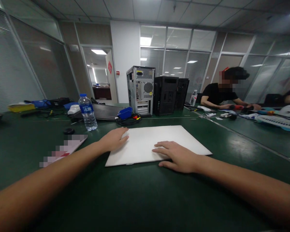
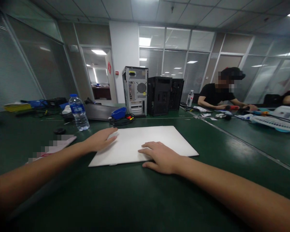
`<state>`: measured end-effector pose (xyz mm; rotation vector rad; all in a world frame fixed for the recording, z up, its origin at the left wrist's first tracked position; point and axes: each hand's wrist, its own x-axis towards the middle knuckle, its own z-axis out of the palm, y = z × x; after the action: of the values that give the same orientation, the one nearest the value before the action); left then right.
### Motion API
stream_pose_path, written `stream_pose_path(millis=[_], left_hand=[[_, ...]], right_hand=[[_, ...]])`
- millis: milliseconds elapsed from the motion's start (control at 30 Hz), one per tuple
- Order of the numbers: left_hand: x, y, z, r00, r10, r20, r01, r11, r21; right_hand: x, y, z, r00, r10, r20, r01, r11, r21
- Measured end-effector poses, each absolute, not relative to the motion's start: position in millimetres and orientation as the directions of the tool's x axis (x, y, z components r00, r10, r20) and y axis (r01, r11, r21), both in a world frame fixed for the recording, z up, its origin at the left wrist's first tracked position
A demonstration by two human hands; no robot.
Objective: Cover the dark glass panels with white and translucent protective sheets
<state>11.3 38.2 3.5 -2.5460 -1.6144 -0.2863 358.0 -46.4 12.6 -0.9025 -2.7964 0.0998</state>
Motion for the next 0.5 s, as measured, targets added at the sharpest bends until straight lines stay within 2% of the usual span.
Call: stream_pose_path(millis=[100, 233, 500], left_hand=[[37, 71, 8, 0.464, 0.865, 0.192, 0.884, -0.464, -0.047], [64, 107, 8, 0.451, 0.875, 0.174, 0.892, -0.44, -0.102], [83, 139, -19, 0.449, 0.872, 0.194, 0.891, -0.42, -0.175]], right_hand=[[370, -43, 9, -0.795, 0.581, 0.174, 0.565, 0.814, -0.137], [374, -40, 7, -0.799, 0.571, 0.188, 0.555, 0.821, -0.136], [378, -29, 4, -0.835, 0.489, 0.251, 0.467, 0.872, -0.145]])
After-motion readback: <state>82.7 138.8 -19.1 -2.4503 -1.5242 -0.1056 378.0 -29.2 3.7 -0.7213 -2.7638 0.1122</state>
